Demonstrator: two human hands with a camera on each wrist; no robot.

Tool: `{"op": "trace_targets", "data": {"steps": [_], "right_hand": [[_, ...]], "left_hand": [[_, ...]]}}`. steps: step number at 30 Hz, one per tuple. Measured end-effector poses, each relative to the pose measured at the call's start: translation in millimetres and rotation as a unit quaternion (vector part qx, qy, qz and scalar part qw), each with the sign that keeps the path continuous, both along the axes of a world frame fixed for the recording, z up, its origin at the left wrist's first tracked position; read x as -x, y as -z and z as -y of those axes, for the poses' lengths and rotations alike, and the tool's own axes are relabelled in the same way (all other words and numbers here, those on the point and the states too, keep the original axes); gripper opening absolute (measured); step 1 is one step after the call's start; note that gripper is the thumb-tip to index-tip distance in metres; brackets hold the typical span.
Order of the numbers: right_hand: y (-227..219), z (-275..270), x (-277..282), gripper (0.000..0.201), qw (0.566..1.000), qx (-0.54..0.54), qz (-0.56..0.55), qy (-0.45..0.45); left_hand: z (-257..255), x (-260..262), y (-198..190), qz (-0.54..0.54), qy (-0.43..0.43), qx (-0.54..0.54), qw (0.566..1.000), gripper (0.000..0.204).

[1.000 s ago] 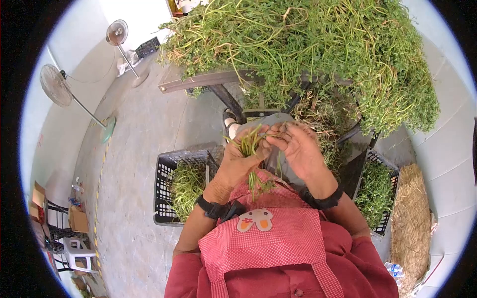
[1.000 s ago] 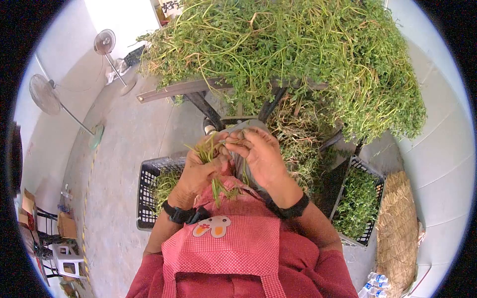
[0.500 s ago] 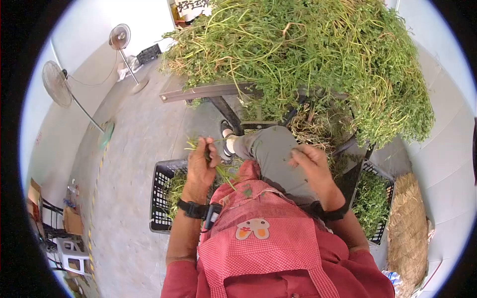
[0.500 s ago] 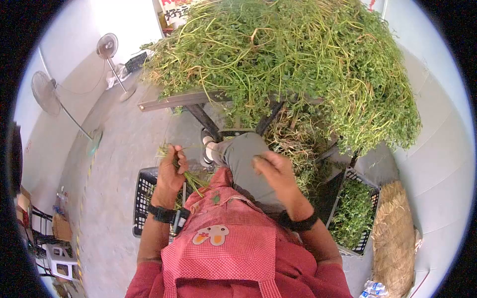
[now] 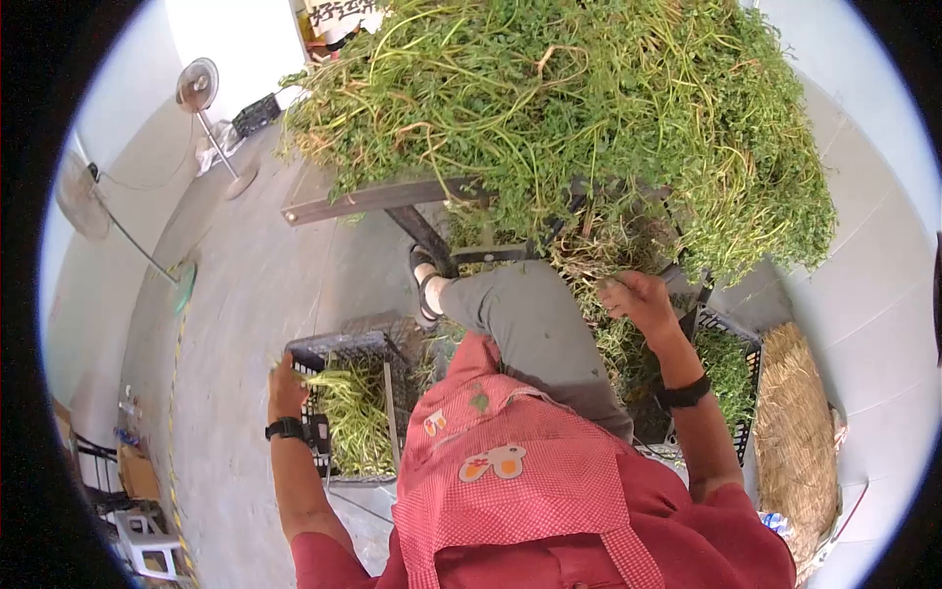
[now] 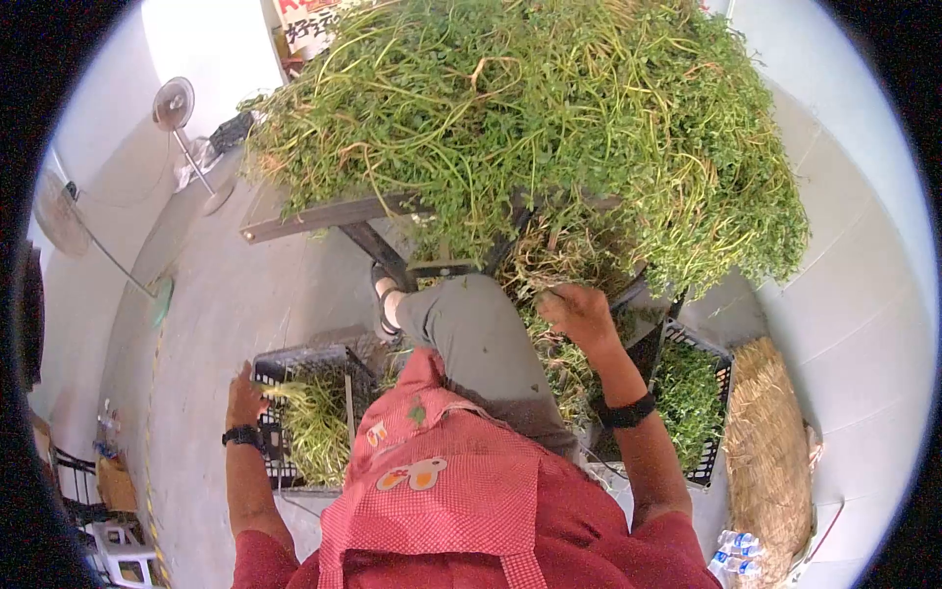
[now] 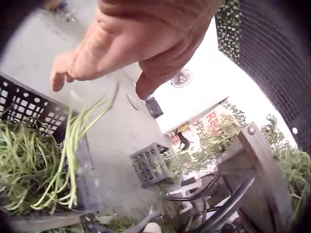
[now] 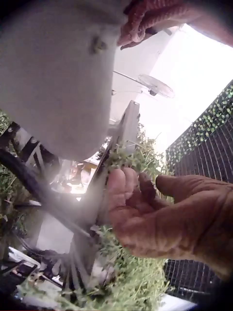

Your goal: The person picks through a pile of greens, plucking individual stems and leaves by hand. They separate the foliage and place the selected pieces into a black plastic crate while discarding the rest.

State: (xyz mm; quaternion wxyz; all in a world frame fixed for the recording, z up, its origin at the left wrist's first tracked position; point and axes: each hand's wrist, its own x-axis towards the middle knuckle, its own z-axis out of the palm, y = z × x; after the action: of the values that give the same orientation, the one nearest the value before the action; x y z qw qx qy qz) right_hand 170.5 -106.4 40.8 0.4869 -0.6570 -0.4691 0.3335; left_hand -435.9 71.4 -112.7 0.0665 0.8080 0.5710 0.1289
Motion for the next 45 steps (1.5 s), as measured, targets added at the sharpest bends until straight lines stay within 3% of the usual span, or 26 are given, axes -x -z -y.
{"op": "trace_targets", "data": {"steps": [1,2,3,4,6,7,8,9,10,12,13,14,15,16,18,20,22,27,29,32,38,43,45], "right_hand": [[-8.4,-6.6,4.7,0.030,0.999,-0.020,0.000,-0.026],[-19.0,-14.6,11.5,0.030,0.998,-0.041,0.000,-0.053],[-36.0,-23.0,25.2,0.025,0.997,-0.066,-0.026,-0.043],[-47.6,-32.8,32.2,0.025,0.997,-0.067,-0.022,-0.041],[-69.2,-57.8,37.0,0.024,0.993,-0.097,0.031,-0.057],[-76.9,-70.8,36.5,0.022,0.990,-0.114,0.062,-0.057],[-85.5,-81.3,40.4,0.022,0.990,-0.112,0.066,-0.056],[-94.8,-90.1,47.2,0.022,0.988,-0.140,0.035,-0.058],[-100.2,-97.3,53.1,0.021,0.984,-0.169,0.003,-0.057],[-96.7,-107.6,59.6,0.020,0.983,-0.173,0.005,-0.063],[-93.6,-109.4,63.6,0.020,0.982,-0.180,0.005,-0.056],[-91.3,-110.8,65.2,0.021,0.981,-0.187,0.004,-0.050],[-89.9,-111.7,63.2,0.021,0.982,-0.178,-0.062,-0.012],[-89.2,-113.1,57.2,0.021,0.982,-0.178,-0.061,-0.011],[-89.5,-114.2,39.6,0.024,0.956,-0.242,-0.143,0.086],[-93.5,-119.6,25.8,0.029,0.950,-0.239,-0.165,0.111],[-97.3,-128.4,15.2,0.034,0.941,-0.243,-0.151,0.180],[-106.4,-155.7,-4.0,0.033,0.946,-0.224,-0.094,0.214],[-102.7,-157.6,-11.6,0.022,0.935,-0.249,-0.162,0.195],[-94.9,-142.4,-23.5,0.012,0.917,-0.311,-0.163,0.187],[-84.8,-108.2,-47.4,0.010,0.874,-0.374,-0.248,0.187],[-97.4,-75.3,-39.1,0.013,0.902,-0.383,-0.148,0.130],[-110.1,-70.1,-13.9,0.016,0.960,-0.239,-0.140,0.030]], "left_hand": [[31.9,-14.6,-37.5,0.044,-0.077,0.003,0.996,0.066],[16.9,15.2,-3.3,0.049,-0.081,0.016,0.995,0.097],[31.9,-13.4,-44.1,0.087,-0.132,0.109,0.981,0.088],[23.2,21.6,17.0,0.048,-0.128,0.001,0.991,0.078],[26.9,5.6,4.5,0.018,-0.163,0.090,0.982,0.051],[21.4,4.2,16.5,0.023,-0.162,0.090,0.982,0.051],[15.4,5.1,39.9,0.392,-0.287,0.182,0.855,0.035],[11.2,3.7,54.7,0.690,-0.363,0.244,0.577,0.018],[12.2,-7.6,54.1,0.690,-0.361,0.249,0.575,0.018],[17.8,-35.2,49.2,0.779,-0.254,0.245,0.518,0.004],[12.9,-43.1,46.8,0.769,-0.232,0.261,0.535,0.005],[20.9,-62.0,44.9,0.676,-0.207,0.182,0.683,0.009],[14.2,-66.4,48.6,0.667,-0.186,0.212,0.689,0.012],[9.1,-73.1,46.4,0.656,-0.165,0.241,0.695,0.015],[6.4,-92.6,46.4,0.678,-0.152,0.239,0.678,0.015],[7.9,-121.6,29.5,0.701,-0.140,0.235,0.659,0.016],[10.9,-145.4,1.5,0.735,-0.168,0.311,0.579,0.017],[23.1,-190.8,-29.0,0.719,-0.144,0.351,0.582,0.017],[25.9,-204.6,-42.2,0.707,-0.146,0.354,0.595,0.017],[28.7,-220.0,-55.2,0.687,-0.142,0.360,0.615,0.018],[27.7,-252.7,-84.8,0.657,-0.088,0.350,0.662,0.024],[31.1,-293.1,-127.0,0.626,0.040,0.331,0.705,0.022],[32.1,-307.9,-136.4,0.615,0.070,0.332,0.712,0.022]]}}
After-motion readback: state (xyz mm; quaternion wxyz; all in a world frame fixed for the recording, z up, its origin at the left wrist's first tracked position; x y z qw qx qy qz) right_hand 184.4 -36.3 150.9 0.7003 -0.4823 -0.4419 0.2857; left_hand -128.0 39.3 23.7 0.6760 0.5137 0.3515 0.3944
